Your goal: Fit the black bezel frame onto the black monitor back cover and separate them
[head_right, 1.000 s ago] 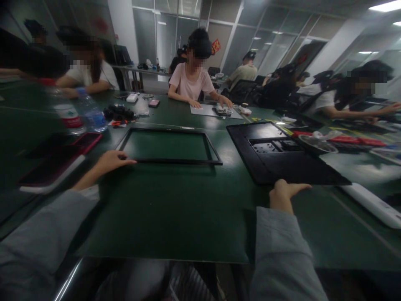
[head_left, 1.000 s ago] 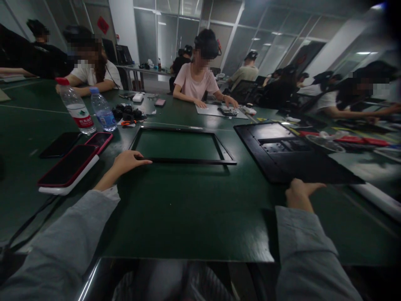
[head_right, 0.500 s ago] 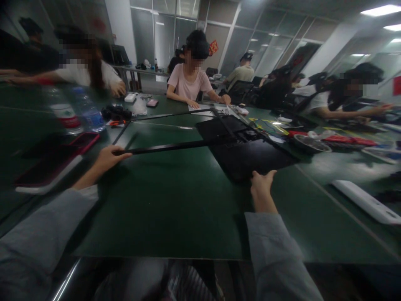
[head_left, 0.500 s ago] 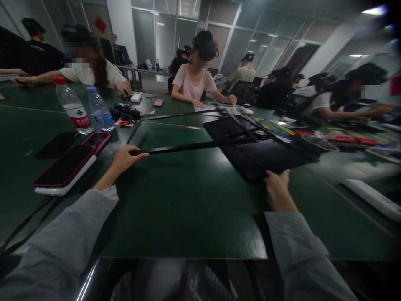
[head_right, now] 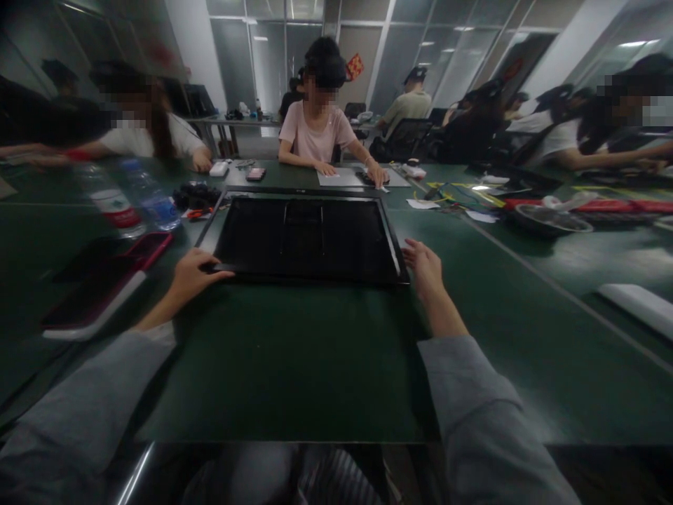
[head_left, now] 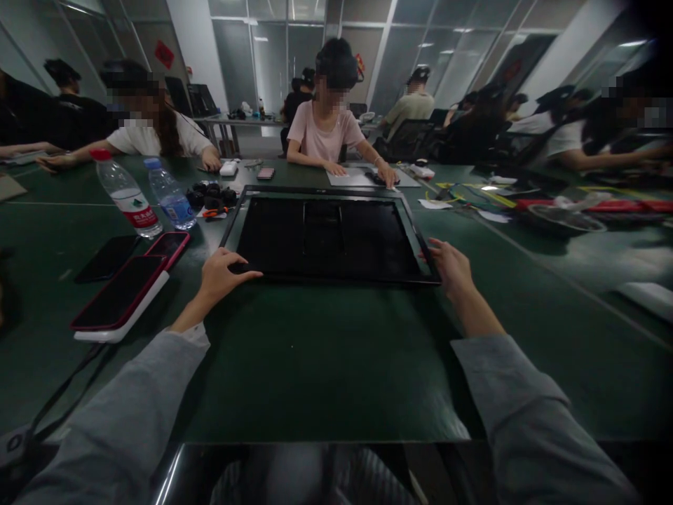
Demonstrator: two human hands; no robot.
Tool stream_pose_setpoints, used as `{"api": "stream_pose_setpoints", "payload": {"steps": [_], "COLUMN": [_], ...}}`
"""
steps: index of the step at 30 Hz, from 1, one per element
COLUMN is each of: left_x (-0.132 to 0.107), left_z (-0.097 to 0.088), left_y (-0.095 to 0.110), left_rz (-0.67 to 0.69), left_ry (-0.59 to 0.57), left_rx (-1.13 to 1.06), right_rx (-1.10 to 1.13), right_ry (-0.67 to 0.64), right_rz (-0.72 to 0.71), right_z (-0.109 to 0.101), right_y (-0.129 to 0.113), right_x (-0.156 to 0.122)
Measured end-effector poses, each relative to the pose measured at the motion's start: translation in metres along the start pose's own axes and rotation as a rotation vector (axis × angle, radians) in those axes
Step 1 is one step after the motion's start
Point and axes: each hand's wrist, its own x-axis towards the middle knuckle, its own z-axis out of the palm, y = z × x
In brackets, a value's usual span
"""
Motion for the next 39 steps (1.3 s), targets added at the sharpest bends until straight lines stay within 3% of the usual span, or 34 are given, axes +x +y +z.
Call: {"api": "stream_pose_setpoints", "payload": {"steps": [3, 5, 10, 13, 22, 26, 29, 32, 36, 39], "left_x": [-0.002, -0.003, -0.005, -0.005, -0.006, -0.004, -0.001, 0.003, 0.005, 0.006], "left_z": [0.005, 0.008, 0.011, 0.011, 0.013, 0.014, 0.016, 0.020, 0.023, 0.021], "left_y": [0.002, 0.002, 0.004, 0.005, 0.002, 0.002, -0.004, -0.016, -0.028, -0.029], "left_rz": [0.022, 0.028, 0.106, 0.161, 0.235, 0.248, 0.152, -0.044, -0.266, -0.304], "left_ry": [0.014, 0.016, -0.032, -0.050, -0.122, -0.087, 0.090, 0.250, 0.094, 0.007], "left_rx": [0.018, 0.024, 0.003, 0.014, 0.056, 0.035, 0.033, 0.039, -0.019, -0.069], "right_rx": [0.139, 0.112, -0.145, -0.299, -0.423, -0.417, -0.417, -0.405, -0.391, -0.375], "right_ry": [-0.174, -0.244, -0.071, -0.024, -0.005, 0.006, 0.045, 0.088, 0.089, 0.076], "right_rz": [0.123, 0.070, -0.224, -0.311, -0.338, -0.306, -0.307, -0.278, -0.256, -0.260], "right_z": [0.001, 0.006, 0.030, 0.038, 0.032, 0.036, 0.037, 0.036, 0.034, 0.034], "right_y": [-0.007, -0.007, 0.007, 0.015, 0.024, 0.028, 0.030, 0.032, 0.035, 0.037], "right_x": [-0.006, -0.010, -0.001, 0.003, -0.002, -0.003, -0.004, -0.003, -0.001, 0.000]}}
